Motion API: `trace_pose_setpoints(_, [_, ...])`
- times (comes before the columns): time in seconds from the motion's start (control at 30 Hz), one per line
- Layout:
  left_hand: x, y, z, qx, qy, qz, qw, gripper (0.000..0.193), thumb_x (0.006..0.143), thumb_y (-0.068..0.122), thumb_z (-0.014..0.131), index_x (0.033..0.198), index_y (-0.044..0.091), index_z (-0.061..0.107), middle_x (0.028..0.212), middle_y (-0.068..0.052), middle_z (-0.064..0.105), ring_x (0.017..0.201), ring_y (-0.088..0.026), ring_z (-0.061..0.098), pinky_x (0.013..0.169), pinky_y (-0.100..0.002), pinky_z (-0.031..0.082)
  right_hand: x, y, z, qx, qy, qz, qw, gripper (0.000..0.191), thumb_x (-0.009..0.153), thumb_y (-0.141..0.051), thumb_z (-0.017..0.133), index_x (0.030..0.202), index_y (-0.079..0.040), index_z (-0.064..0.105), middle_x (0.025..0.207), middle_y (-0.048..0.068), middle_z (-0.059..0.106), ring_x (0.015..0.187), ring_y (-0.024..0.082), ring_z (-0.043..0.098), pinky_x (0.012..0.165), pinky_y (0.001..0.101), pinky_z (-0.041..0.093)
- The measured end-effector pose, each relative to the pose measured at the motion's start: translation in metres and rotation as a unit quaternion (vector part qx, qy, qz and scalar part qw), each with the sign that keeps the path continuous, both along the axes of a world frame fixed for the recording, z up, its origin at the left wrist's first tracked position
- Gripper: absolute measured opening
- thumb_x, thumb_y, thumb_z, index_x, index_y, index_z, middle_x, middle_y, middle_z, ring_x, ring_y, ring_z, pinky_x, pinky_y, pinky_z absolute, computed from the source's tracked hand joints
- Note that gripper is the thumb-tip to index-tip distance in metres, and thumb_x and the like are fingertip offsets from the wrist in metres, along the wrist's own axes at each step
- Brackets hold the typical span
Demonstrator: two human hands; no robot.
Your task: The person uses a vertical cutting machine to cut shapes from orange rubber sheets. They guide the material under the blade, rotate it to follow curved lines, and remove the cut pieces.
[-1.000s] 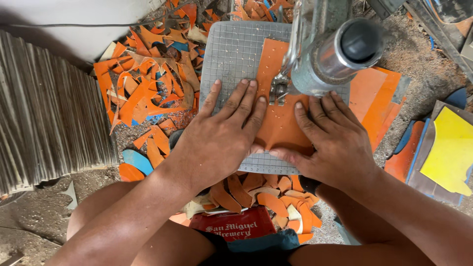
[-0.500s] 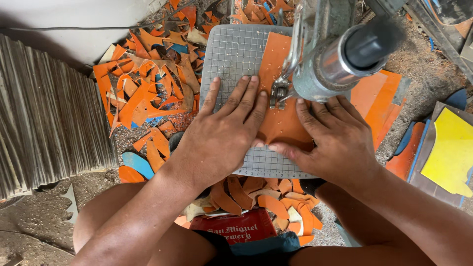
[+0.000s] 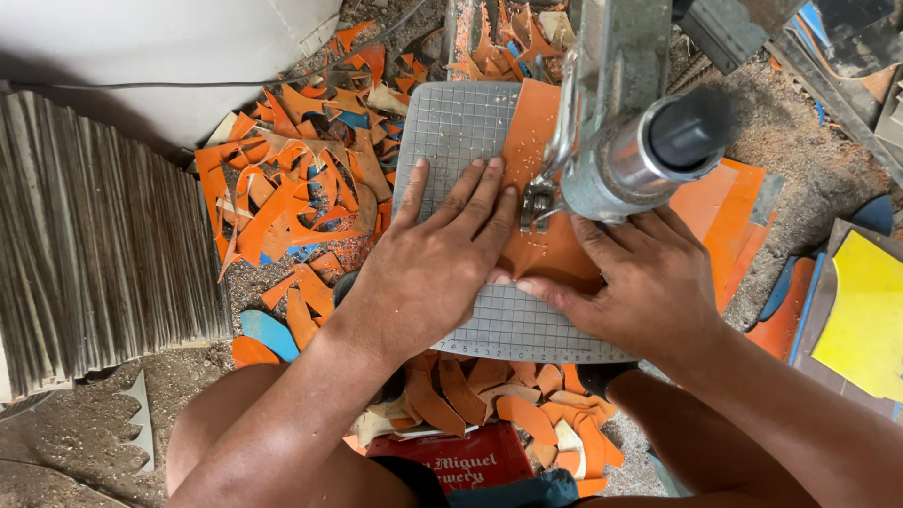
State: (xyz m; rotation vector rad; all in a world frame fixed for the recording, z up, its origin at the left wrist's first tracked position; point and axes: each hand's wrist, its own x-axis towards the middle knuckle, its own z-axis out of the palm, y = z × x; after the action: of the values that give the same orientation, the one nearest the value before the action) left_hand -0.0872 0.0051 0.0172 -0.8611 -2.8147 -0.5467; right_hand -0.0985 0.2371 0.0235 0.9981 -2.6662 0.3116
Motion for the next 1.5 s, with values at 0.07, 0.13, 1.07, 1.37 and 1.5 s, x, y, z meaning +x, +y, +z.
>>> trace_pose_setpoints(0.07, [-0.002,0.000,-0.001,-0.017,-0.004,0.001,1.000,0.063,0.091,0.034,0.063,0.140,-0.004,0.054,0.153,-0.021,0.047,0.144,-0.030,0.044,0.117,-0.064,0.029,-0.001,-0.001,-0.001,0.001,-0.005,-0.004,1.000,0.073,0.077,-0.059,0.082,0.109,0.007,0.076,0.106,0.018,0.076,0.099,0.033,0.073,0.090,0.0430,0.058])
trace_pose_setpoints(0.13, [-0.005,-0.001,-0.001,-0.025,-0.008,0.002,1.000,0.062,0.090,0.032,0.063,0.140,-0.003,0.054,0.154,-0.019,0.046,0.143,-0.028,0.044,0.116,-0.065,0.029,-0.002,-0.001,-0.001,-0.001,-0.014,-0.010,1.000,0.071,0.077,-0.059,0.083,0.105,0.005,0.076,0.104,0.017,0.076,0.097,0.032,0.074,0.090,0.0425,0.058])
trace_pose_setpoints(1.07, [-0.039,-0.005,-0.012,-0.032,0.011,0.026,0.999,0.053,0.078,0.036,0.071,0.130,0.026,0.069,0.147,0.001,0.057,0.140,-0.022,0.047,0.118,-0.068,0.024,-0.019,-0.006,-0.010,0.181,0.026,-0.059,0.981,0.071,0.084,-0.077,0.060,0.082,-0.009,0.079,0.061,0.004,0.066,0.050,0.019,0.063,0.052,0.0362,0.056])
trace_pose_setpoints(1.37, [-0.026,-0.006,-0.011,-0.030,0.073,0.004,0.997,0.036,0.082,0.045,0.072,0.112,0.024,0.077,0.122,0.004,0.074,0.130,-0.019,0.060,0.119,-0.057,0.036,-0.062,0.013,0.045,0.158,-0.118,0.085,0.977,0.053,0.055,-0.051,0.086,0.093,-0.015,0.081,0.085,0.008,0.076,0.083,0.028,0.072,0.075,0.0418,0.057])
trace_pose_setpoints(1.5, [-0.035,-0.011,-0.014,-0.039,0.083,-0.015,0.996,0.034,0.086,0.046,0.071,0.111,0.023,0.077,0.121,0.006,0.074,0.130,-0.018,0.061,0.119,-0.057,0.036,-0.078,0.005,0.040,0.182,-0.302,-0.037,0.935,0.043,0.061,-0.042,0.096,0.095,-0.020,0.081,0.083,0.004,0.078,0.080,0.022,0.073,0.074,0.0401,0.057])
